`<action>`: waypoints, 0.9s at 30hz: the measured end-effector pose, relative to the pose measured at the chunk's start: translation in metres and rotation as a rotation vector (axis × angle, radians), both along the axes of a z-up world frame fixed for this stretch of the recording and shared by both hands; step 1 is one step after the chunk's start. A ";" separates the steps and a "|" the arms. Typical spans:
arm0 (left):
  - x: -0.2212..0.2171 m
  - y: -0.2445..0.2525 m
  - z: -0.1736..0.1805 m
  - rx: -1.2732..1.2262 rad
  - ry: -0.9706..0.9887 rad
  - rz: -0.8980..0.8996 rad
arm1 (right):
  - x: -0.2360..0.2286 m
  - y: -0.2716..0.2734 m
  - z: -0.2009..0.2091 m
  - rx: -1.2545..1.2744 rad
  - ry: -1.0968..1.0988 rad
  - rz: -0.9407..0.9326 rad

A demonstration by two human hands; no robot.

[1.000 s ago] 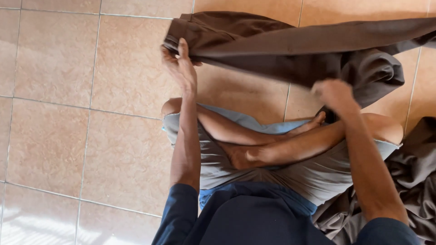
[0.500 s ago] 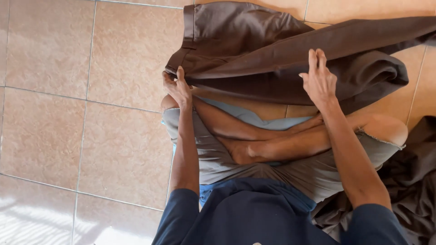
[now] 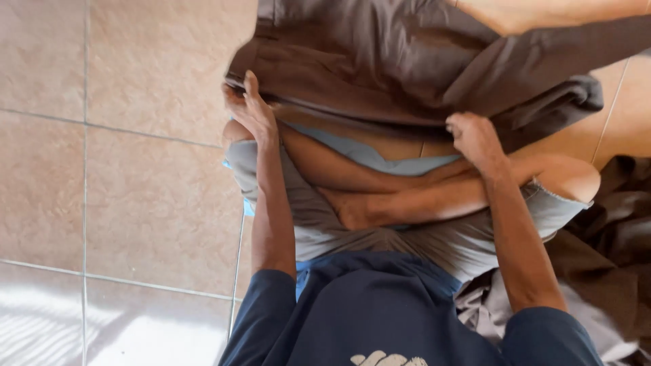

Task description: Folding brown trousers into neat rectangles while sitting on the floor.

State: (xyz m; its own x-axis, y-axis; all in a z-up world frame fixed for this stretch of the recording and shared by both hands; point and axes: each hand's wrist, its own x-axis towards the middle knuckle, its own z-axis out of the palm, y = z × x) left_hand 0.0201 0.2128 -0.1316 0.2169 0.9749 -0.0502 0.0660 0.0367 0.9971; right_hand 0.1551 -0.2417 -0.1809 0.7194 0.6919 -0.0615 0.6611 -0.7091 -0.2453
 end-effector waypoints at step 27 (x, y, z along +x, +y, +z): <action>-0.007 0.006 -0.002 -0.027 -0.296 -0.020 | -0.020 0.019 0.043 0.121 -0.041 0.030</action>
